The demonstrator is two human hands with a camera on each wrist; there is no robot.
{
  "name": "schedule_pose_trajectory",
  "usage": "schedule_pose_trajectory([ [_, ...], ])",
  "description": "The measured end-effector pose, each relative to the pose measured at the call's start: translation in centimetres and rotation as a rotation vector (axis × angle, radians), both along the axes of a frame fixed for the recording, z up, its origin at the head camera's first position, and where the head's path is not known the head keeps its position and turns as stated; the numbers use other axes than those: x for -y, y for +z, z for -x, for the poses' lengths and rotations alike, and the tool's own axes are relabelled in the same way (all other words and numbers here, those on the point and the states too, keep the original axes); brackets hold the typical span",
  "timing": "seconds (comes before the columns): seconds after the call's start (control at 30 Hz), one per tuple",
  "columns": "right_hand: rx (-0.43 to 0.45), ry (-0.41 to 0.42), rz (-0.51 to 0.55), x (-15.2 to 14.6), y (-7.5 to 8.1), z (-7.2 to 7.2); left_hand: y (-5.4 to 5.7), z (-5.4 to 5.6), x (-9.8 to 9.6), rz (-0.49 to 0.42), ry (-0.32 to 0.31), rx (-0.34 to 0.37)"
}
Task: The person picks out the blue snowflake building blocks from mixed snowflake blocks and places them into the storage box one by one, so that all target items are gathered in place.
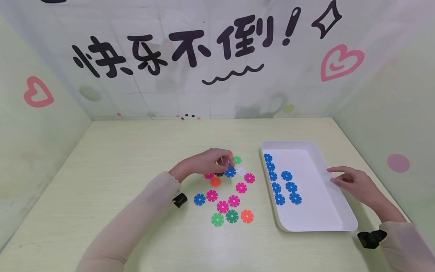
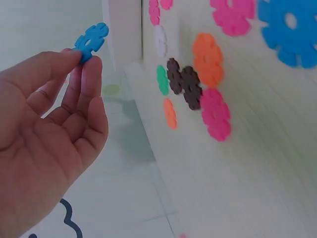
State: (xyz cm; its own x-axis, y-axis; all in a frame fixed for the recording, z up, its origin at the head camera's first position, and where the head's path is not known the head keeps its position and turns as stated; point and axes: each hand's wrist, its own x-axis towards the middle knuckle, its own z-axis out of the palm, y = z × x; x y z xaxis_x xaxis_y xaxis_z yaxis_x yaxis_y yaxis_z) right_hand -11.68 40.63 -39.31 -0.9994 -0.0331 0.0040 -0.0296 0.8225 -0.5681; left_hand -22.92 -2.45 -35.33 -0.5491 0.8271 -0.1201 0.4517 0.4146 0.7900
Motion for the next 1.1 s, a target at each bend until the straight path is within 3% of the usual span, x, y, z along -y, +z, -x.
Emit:
schedule_pose_trajectory([
  [0.13,0.001,0.001,0.013,0.1,-0.1,0.0,0.3,0.4,-3.3,-0.003,-0.026,-0.035],
  [0.4,-0.002,-0.001,0.016,0.2,0.0,-0.2,-0.2,1.2,-10.2,-0.078,-0.069,-0.047],
  [0.77,-0.029,-0.002,0.011,-0.1,0.2,-0.4,-0.9,1.5,-17.1,0.015,0.015,-0.067],
  [1.0,-0.022,-0.001,0.025,0.2,0.2,-0.4,-2.1,1.9,-19.2,0.034,0.135,-0.039],
  [1.1,-0.022,-0.002,0.023,0.2,0.2,-0.4,-2.5,2.1,-19.5,0.073,0.159,-0.072],
])
